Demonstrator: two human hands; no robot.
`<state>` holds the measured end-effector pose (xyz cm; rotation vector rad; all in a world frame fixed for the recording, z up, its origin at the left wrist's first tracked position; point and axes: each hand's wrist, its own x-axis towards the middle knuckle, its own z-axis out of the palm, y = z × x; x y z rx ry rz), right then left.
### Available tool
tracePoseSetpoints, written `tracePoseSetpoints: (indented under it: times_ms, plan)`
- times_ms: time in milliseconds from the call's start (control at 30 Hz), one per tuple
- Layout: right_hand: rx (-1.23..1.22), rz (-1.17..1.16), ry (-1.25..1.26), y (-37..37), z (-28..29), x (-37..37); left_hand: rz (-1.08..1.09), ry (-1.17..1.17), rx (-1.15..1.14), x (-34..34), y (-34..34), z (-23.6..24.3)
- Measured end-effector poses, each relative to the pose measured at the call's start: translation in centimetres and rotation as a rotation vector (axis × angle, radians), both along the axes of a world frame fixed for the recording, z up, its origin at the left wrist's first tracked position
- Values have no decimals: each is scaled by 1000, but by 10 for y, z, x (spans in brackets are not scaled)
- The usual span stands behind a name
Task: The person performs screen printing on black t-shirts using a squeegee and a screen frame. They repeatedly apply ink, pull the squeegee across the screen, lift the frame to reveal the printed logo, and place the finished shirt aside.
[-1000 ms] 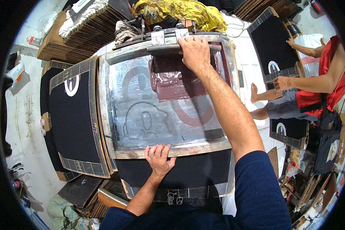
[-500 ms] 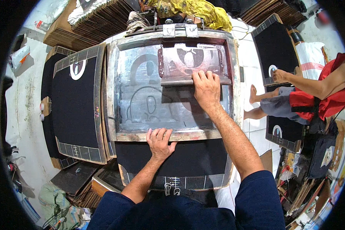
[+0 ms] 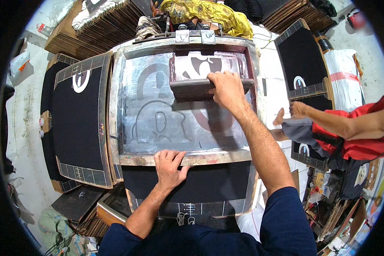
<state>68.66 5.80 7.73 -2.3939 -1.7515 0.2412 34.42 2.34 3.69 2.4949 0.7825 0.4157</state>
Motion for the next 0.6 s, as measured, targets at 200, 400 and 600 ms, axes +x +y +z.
tracePoseSetpoints:
  times_ms: [200, 400, 600]
  plan:
    - [63, 28, -67, 79, -8, 63, 9, 0, -10, 2, 0, 5]
    - [65, -28, -225, 140, -28, 112, 30, 3, -2, 2, -4, 7]
    - [647, -224, -37, -3, -13, 10, 19, -20, 13, 3, -3, 8]
